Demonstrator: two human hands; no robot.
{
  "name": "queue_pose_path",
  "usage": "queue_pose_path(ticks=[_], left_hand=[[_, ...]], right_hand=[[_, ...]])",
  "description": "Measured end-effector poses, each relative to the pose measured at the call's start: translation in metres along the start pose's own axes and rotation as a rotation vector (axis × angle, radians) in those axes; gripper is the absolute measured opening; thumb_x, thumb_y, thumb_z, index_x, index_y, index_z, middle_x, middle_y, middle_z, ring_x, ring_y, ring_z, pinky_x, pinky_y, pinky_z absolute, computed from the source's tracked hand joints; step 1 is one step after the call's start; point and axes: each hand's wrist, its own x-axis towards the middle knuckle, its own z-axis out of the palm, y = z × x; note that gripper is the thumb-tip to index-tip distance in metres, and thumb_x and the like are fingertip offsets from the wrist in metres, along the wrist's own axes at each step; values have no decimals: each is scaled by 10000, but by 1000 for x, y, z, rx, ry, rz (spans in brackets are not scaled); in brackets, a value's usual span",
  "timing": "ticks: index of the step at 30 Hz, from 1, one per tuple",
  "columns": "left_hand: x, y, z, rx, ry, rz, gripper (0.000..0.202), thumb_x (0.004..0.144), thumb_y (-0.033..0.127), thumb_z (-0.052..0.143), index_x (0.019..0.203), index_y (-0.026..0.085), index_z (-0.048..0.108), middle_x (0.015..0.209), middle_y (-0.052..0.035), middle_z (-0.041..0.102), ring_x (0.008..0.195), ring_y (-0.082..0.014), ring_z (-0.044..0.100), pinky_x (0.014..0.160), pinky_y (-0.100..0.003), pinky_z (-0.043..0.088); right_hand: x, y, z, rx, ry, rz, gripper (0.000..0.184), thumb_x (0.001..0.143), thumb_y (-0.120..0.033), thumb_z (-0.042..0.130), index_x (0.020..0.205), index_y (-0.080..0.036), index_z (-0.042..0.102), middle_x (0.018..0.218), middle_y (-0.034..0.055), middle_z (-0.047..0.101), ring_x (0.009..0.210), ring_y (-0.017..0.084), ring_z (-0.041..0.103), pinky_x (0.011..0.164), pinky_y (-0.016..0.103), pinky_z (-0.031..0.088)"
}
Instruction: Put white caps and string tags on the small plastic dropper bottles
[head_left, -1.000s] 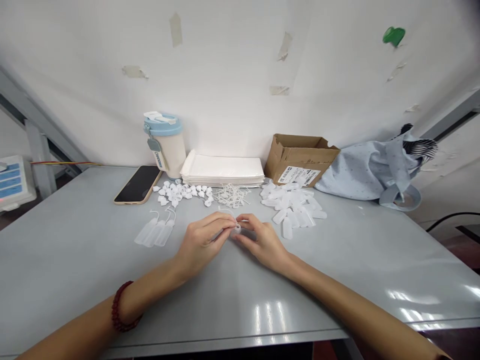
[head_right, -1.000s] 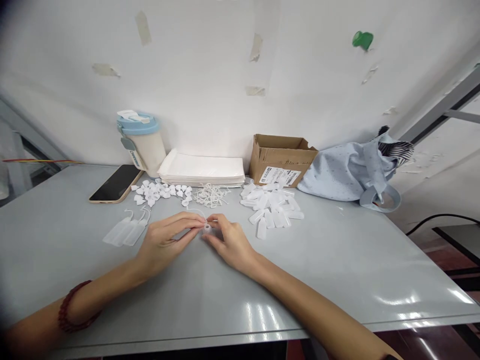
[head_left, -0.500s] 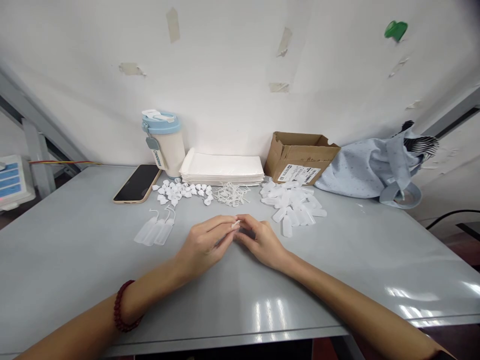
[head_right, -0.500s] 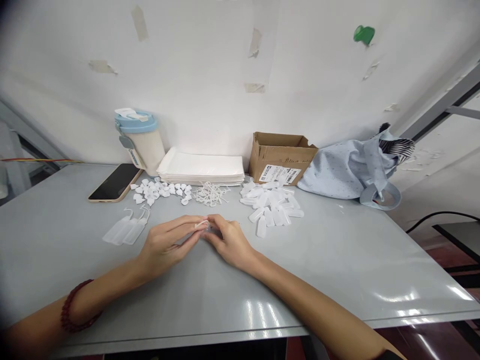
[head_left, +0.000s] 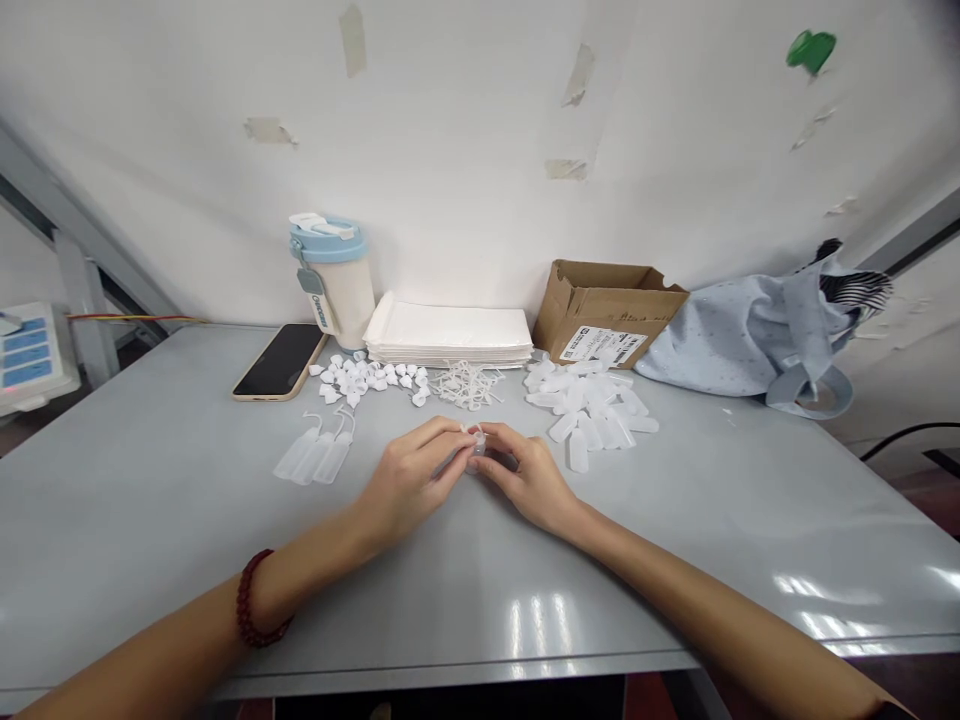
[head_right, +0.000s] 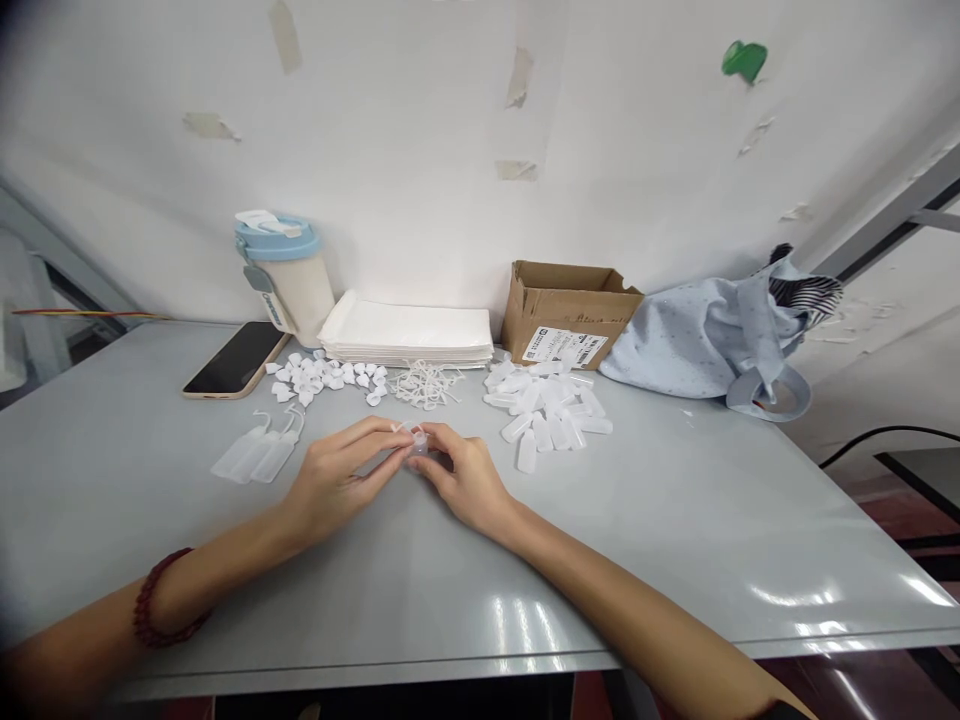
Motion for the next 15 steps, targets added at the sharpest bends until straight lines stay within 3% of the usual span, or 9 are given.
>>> queue_pose_path(ticks=[3,6,15], left_hand=[[-1,-2,2,8,-9,-33,129,896,133,526,924,176,644,882,-50,665,840,-137,658,750,-236,550],[-2,-3,2,4,-25,-25,136,897,120,522,948,181,633,904,-52,656,859,-138,648,755,-246,549],[-1,-5,-1,108,-26,137,133,882,77,515,905,158,618,871,-58,686,818,-142,646,747,-258,546]], right_hand=[[0,0,0,7,-8,-15,238,868,-234,576,1096,-225,643,930,22,737,871,184,682,811,315,520],[0,2,0,-58,13,-28,205,864,-236,589,1045,-236,687,846,18,733,858,206,678,827,347,518],[1,0,0,-136,31,-40,141,861,-231,606,954,-236,712,771,-1,717,790,193,660,800,333,490]])
